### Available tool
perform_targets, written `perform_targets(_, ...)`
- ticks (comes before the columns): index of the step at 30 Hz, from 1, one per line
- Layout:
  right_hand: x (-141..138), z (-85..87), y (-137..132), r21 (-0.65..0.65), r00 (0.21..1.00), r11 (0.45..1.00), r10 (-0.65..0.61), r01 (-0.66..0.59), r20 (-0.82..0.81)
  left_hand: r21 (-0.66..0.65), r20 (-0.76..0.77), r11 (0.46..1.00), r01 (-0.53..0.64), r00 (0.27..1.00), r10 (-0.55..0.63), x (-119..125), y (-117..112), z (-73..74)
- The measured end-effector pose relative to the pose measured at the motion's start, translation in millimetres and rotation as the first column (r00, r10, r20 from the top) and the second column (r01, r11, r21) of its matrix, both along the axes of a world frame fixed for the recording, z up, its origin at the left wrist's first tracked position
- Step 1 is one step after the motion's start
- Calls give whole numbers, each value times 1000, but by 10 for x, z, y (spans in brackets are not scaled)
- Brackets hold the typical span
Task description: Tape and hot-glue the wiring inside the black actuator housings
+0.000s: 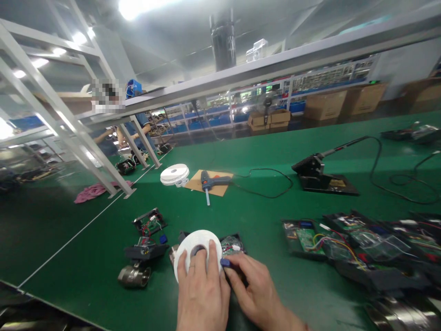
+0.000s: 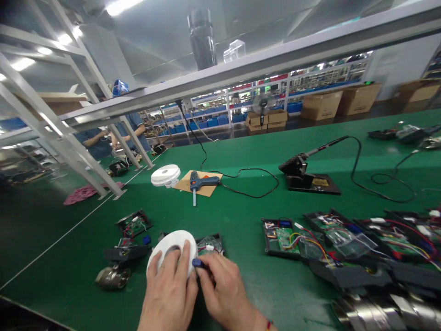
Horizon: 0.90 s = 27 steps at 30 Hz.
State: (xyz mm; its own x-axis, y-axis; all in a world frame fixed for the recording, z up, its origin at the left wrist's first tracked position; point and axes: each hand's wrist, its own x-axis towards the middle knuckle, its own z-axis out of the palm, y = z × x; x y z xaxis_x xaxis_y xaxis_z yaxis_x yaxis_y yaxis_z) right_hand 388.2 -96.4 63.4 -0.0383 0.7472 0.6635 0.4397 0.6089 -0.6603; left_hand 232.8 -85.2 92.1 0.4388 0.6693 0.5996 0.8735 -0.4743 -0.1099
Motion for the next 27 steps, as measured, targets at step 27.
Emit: perform_targets(27, 315, 237, 234, -380, 975, 899, 215, -217, -48, 217, 83, 965, -147, 988, 132, -890, 151, -444)
